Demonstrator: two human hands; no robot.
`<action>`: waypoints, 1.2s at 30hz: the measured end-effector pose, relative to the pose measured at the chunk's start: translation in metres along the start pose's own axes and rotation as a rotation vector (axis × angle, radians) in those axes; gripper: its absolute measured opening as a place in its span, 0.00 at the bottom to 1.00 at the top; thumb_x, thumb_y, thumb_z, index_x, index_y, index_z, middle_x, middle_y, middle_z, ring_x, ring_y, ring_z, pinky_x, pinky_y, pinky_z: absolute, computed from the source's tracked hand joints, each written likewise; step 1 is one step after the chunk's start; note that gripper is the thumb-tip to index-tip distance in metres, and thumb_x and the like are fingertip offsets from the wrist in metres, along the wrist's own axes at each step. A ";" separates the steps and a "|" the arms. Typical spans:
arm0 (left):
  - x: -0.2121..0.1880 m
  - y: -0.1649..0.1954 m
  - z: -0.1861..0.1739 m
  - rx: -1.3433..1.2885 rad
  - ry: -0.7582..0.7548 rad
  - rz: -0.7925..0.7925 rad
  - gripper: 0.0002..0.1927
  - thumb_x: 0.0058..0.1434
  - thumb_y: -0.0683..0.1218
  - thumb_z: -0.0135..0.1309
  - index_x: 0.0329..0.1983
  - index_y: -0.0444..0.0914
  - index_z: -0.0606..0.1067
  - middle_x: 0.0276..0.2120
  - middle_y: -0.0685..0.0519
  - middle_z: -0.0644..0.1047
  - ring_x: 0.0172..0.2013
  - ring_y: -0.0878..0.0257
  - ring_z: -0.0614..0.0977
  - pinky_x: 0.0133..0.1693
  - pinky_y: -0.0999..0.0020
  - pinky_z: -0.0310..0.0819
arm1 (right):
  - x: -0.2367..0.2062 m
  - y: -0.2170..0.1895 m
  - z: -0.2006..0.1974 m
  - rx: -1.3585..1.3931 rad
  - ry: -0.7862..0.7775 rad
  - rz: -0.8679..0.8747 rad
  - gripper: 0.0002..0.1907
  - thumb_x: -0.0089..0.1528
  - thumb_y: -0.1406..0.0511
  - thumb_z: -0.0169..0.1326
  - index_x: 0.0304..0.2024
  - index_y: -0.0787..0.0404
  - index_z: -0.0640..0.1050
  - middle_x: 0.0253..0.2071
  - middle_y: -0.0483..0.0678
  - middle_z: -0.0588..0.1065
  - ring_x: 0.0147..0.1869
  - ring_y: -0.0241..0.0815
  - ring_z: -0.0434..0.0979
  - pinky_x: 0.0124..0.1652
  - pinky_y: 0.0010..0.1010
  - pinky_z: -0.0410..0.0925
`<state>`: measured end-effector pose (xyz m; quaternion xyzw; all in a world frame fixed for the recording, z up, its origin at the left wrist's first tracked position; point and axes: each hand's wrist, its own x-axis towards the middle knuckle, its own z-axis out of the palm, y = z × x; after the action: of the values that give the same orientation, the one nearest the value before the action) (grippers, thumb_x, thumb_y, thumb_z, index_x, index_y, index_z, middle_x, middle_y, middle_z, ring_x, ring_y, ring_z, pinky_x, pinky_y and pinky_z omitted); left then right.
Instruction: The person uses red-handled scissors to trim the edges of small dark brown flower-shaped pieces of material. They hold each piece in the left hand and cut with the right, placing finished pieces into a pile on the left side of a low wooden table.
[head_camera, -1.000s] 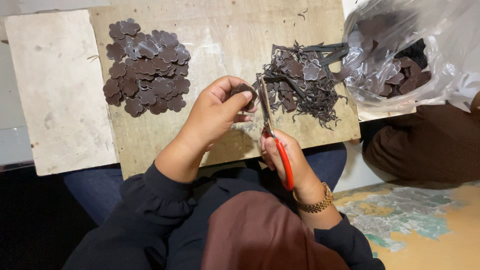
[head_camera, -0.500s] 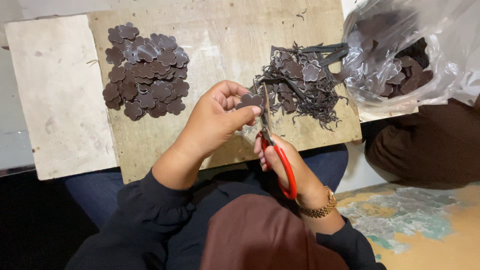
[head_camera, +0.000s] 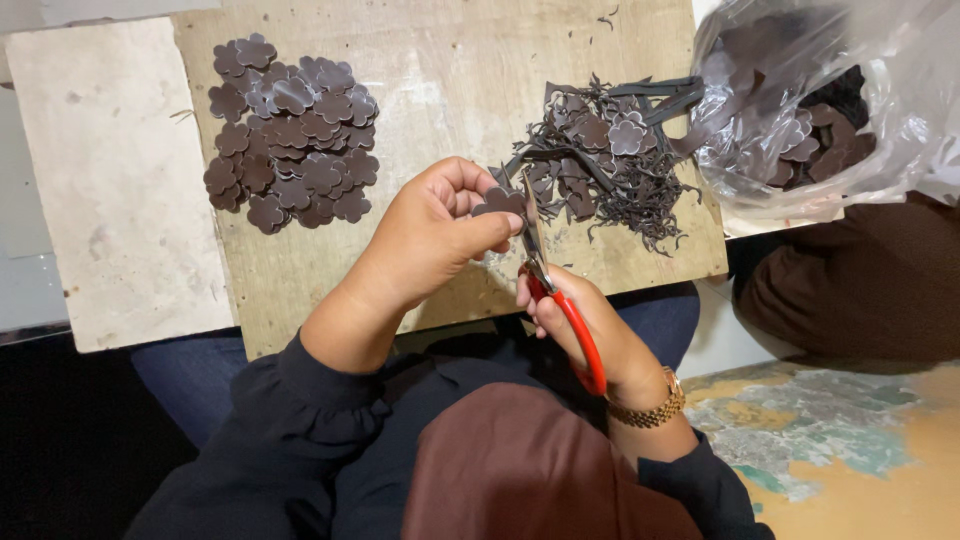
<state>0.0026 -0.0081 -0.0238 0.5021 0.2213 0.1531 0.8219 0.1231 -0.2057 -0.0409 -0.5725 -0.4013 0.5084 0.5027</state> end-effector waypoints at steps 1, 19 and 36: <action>0.000 0.000 0.000 0.005 -0.006 0.002 0.12 0.59 0.37 0.60 0.43 0.33 0.71 0.32 0.53 0.80 0.30 0.71 0.81 0.32 0.77 0.75 | 0.000 0.000 0.000 -0.001 0.000 0.002 0.25 0.69 0.46 0.47 0.45 0.62 0.71 0.37 0.40 0.67 0.38 0.29 0.64 0.38 0.22 0.65; -0.001 0.001 -0.002 0.045 0.017 -0.027 0.11 0.58 0.37 0.61 0.41 0.33 0.71 0.29 0.52 0.80 0.28 0.71 0.80 0.30 0.77 0.73 | 0.001 -0.001 0.001 -0.107 0.035 0.042 0.25 0.69 0.45 0.46 0.40 0.60 0.72 0.31 0.38 0.67 0.33 0.28 0.65 0.33 0.21 0.64; -0.002 -0.005 -0.002 0.040 -0.020 0.053 0.12 0.60 0.36 0.60 0.44 0.32 0.70 0.34 0.54 0.79 0.32 0.72 0.79 0.35 0.77 0.76 | 0.003 0.006 0.001 -0.033 -0.003 -0.021 0.28 0.69 0.43 0.48 0.42 0.61 0.70 0.35 0.39 0.66 0.36 0.29 0.64 0.36 0.21 0.64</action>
<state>-0.0003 -0.0102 -0.0288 0.5253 0.2028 0.1653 0.8097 0.1223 -0.2036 -0.0470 -0.5756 -0.4164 0.4973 0.4980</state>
